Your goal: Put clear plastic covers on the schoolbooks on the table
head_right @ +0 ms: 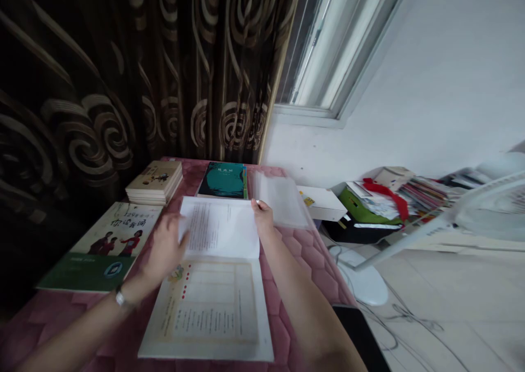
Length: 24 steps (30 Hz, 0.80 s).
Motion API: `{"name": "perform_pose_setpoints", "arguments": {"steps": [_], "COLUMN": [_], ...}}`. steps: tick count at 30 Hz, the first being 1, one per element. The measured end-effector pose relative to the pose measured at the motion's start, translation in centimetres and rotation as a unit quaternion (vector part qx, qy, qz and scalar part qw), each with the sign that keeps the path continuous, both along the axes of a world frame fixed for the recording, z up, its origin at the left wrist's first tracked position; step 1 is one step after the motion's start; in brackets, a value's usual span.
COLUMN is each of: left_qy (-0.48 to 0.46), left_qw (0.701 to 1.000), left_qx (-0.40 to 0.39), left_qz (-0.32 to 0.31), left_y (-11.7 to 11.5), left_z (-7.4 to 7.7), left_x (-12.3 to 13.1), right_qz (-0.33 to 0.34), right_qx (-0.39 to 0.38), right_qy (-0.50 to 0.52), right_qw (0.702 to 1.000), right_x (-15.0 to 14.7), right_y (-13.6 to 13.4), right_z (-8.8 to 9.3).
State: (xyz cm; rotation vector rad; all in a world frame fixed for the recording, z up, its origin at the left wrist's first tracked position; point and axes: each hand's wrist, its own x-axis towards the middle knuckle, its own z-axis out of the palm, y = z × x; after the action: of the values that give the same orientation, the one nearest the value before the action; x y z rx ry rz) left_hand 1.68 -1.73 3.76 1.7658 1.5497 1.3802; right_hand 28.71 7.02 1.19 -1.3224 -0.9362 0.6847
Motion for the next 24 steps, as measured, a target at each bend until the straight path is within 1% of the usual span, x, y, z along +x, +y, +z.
{"name": "perform_pose_setpoints", "arguments": {"steps": [1, 2, 3, 4, 6, 7, 9, 12, 14, 16, 17, 19, 21, 24], "left_qy": [0.133, 0.243, 0.327, 0.387, 0.464, 0.491, 0.531, 0.568, 0.582, 0.590, 0.592, 0.597, 0.598, 0.581], "left_qw": [0.988, 0.955, 0.917, 0.878, 0.818, 0.798, 0.774, 0.758, 0.748, 0.738, 0.732, 0.726, 0.739, 0.778], "left_qx": [0.016, 0.023, 0.028, 0.033, 0.049, 0.062, 0.088, 0.128, 0.168, 0.201, 0.209, 0.197, 0.160, 0.106], "left_qz": [-0.078, -0.167, -0.227, -0.279, -0.337, -0.344, -0.333, -0.295, -0.271, -0.259, -0.264, -0.279, -0.266, -0.215], "left_y": [-2.7, -5.2, -7.5, -9.4, -11.9, -12.5, -13.0, -13.3, -13.5, -13.7, -13.7, -13.9, -14.7, -17.0], "left_z": [-1.0, -2.1, -3.1, -4.1, -5.7, -6.3, -7.3, -8.7, -9.3, -9.4, -9.3, -9.1, -9.2, -10.4], "left_x": [0.2, 0.5, 0.8, 1.0, 1.5, 1.6, 2.1, 3.0, 3.7, 4.0, 4.1, 3.8, 3.1, 1.8], "right_qz": [-0.005, -0.011, -0.017, -0.022, -0.027, -0.029, -0.033, -0.039, -0.042, -0.043, -0.044, -0.049, -0.054, -0.048], "right_qx": [-0.011, -0.023, -0.034, -0.045, -0.058, -0.062, -0.068, -0.074, -0.073, -0.072, -0.072, -0.076, -0.088, -0.110], "right_qy": [-0.012, -0.021, -0.025, -0.028, -0.030, -0.033, -0.043, -0.055, -0.062, -0.067, -0.069, -0.078, -0.113, -0.185], "right_qw": [1.000, 0.999, 0.999, 0.998, 0.998, 0.997, 0.996, 0.995, 0.995, 0.994, 0.994, 0.993, 0.988, 0.976], "right_x": [-0.1, -0.1, -0.1, -0.2, -0.1, -0.1, 0.0, 0.2, 0.3, 0.3, 0.3, 0.2, -0.1, -0.7], "right_y": [0.3, 0.7, 0.9, 1.2, 1.5, 1.6, 1.6, 1.5, 1.4, 1.3, 1.3, 1.2, 0.9, 0.0], "right_z": [-0.3, -0.5, -0.8, -1.1, -1.5, -1.7, -2.0, -2.2, -2.2, -1.9, -1.8, -1.5, -1.6, -2.3]}}
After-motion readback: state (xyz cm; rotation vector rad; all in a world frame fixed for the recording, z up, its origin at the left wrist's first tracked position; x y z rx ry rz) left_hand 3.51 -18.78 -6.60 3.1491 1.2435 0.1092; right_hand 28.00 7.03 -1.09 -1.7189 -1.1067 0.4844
